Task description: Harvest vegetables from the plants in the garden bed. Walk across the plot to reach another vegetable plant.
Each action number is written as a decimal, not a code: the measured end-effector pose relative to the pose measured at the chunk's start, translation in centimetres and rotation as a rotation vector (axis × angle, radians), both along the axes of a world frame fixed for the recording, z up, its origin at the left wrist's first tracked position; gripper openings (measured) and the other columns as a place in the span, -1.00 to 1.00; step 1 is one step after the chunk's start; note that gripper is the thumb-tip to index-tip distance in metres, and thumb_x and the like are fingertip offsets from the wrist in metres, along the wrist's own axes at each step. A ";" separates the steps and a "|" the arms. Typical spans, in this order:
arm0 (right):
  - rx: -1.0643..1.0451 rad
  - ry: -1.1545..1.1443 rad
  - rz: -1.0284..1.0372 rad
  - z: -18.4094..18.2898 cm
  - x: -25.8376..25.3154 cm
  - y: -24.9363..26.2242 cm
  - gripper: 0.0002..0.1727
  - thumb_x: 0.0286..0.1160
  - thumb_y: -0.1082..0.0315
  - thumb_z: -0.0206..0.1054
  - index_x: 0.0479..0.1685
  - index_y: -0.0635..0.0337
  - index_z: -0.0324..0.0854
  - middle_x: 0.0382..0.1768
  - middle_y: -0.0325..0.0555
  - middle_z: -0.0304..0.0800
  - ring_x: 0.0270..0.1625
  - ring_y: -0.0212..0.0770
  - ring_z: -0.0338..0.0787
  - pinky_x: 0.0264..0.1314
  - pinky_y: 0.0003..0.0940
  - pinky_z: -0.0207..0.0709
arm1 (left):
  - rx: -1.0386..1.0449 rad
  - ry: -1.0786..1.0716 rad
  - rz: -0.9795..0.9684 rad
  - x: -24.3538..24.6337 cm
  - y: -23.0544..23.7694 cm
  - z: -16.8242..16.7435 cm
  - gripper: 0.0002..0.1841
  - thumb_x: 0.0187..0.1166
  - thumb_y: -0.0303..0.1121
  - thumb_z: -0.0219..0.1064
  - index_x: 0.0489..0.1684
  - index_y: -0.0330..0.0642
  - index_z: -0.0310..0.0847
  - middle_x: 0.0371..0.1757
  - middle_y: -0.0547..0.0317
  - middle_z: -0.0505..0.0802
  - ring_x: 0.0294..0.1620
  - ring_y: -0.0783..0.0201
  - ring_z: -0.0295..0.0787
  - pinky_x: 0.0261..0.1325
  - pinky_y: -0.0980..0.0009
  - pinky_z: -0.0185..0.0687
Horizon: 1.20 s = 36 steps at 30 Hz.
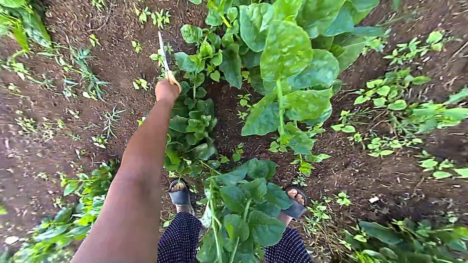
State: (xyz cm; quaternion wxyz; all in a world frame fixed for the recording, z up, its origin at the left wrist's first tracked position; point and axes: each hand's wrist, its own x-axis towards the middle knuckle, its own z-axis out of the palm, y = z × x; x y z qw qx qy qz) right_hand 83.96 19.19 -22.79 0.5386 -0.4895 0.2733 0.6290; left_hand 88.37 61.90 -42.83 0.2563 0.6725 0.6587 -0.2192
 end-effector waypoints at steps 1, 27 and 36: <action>-0.091 -0.078 0.018 -0.5 0.5 0.6 -0.35 0.12 0.38 0.56 0.13 0.71 0.41 -0.08 0.13 0.68 -0.06 -0.51 0.70 0.07 -0.68 0.53 | 0.007 0.008 0.025 -1.0 0.7 0.9 -0.59 0.66 -0.28 0.28 0.29 -0.45 0.59 0.35 -0.43 0.71 0.46 -0.31 0.62 0.46 -0.31 0.45; 0.101 0.069 -0.256 -2.2 1.6 5.2 -0.52 0.22 -0.03 0.53 -0.02 0.14 0.69 -0.13 0.02 0.92 -0.02 -0.04 0.93 0.06 -0.04 0.83 | 0.239 -0.532 -0.320 -14.9 -18.3 9.9 -0.84 0.40 -0.58 0.45 -0.13 -0.48 0.75 -0.02 -0.33 0.90 0.21 -0.34 0.82 0.49 -0.21 0.54; 0.087 0.185 -0.228 -1.8 -1.2 6.5 -0.66 0.44 0.03 0.32 -0.10 0.13 0.66 -0.28 -0.06 0.90 -0.21 -0.17 0.93 -0.14 -0.23 0.84 | 0.353 -0.564 -0.458 -15.5 -20.4 8.6 -0.91 0.35 -0.61 0.38 -0.33 -0.48 0.78 -0.24 -0.27 0.93 -0.08 -0.22 0.95 0.40 -0.25 0.59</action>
